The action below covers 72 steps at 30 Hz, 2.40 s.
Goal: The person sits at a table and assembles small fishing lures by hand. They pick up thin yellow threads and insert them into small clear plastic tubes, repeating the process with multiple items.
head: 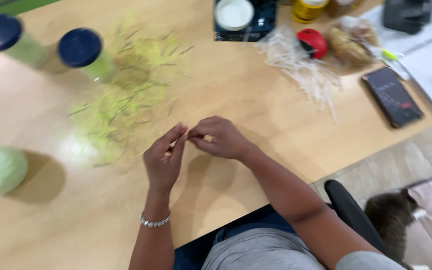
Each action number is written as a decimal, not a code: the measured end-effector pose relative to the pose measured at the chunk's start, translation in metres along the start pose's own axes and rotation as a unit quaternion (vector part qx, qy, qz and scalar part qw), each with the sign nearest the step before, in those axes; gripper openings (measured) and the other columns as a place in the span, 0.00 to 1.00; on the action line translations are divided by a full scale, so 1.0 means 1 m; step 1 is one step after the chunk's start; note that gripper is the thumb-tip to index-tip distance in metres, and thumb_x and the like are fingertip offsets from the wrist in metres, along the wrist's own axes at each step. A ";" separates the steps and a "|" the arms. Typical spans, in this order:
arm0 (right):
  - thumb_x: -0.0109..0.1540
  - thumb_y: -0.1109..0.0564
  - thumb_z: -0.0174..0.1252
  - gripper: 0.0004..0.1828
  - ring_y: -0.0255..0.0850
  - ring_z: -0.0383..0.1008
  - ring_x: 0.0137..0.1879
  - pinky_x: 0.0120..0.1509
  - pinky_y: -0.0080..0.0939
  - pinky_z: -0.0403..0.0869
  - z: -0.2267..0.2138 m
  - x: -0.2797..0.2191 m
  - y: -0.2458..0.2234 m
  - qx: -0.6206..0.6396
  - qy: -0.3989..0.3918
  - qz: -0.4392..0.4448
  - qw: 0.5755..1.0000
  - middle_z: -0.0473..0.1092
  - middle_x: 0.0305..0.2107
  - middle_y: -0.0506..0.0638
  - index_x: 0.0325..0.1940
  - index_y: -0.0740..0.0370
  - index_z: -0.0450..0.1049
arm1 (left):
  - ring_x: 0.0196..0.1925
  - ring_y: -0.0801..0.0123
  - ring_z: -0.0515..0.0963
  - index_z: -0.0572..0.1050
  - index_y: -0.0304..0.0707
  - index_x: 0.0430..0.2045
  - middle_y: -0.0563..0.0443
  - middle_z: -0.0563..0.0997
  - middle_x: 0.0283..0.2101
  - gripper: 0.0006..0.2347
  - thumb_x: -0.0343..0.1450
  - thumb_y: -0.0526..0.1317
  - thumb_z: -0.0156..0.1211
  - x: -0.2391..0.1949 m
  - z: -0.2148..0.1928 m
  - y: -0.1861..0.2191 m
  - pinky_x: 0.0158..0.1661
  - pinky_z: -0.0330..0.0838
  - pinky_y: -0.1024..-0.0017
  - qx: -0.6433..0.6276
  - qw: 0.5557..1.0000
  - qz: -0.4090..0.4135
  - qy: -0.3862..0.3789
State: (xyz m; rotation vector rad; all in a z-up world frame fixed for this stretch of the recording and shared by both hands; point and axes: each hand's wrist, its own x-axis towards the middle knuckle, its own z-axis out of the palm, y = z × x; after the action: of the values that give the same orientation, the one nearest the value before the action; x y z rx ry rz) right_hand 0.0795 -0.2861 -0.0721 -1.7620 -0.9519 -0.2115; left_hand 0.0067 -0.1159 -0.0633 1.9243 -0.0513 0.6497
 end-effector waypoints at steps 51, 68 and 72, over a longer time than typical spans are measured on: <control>0.45 0.26 0.60 0.33 0.42 0.77 0.33 0.36 0.37 0.67 -0.128 0.012 -0.002 0.471 0.380 0.284 0.744 0.78 0.28 0.50 0.28 0.57 0.81 | 0.37 0.70 0.84 0.79 0.29 0.50 0.42 0.86 0.41 0.18 0.66 0.33 0.68 0.013 -0.014 -0.004 0.26 0.72 0.81 -0.364 0.854 -0.369 -0.044; 0.57 0.65 0.73 0.17 0.55 0.76 0.54 0.59 0.49 0.75 -0.051 -0.001 0.028 0.073 0.080 0.006 0.994 0.74 0.43 0.63 0.48 0.71 0.81 | 0.38 0.68 0.87 0.77 0.25 0.52 0.40 0.86 0.39 0.17 0.68 0.29 0.68 0.001 -0.001 -0.026 0.25 0.76 0.85 -0.387 0.866 -0.304 -0.091; 0.59 0.68 0.71 0.08 0.52 0.80 0.45 0.48 0.47 0.78 -0.021 0.011 -0.015 -0.016 0.048 -0.039 0.998 0.78 0.37 0.57 0.42 0.65 0.84 | 0.37 0.68 0.86 0.77 0.25 0.51 0.40 0.86 0.39 0.17 0.68 0.29 0.68 0.000 0.002 -0.024 0.25 0.76 0.84 -0.372 0.871 -0.299 -0.116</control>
State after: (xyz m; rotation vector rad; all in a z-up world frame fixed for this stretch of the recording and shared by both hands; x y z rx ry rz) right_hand 0.0832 -0.2972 -0.0460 -1.7302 -0.9534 -0.3597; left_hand 0.0149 -0.1067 -0.0841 1.1500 0.1270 -0.0477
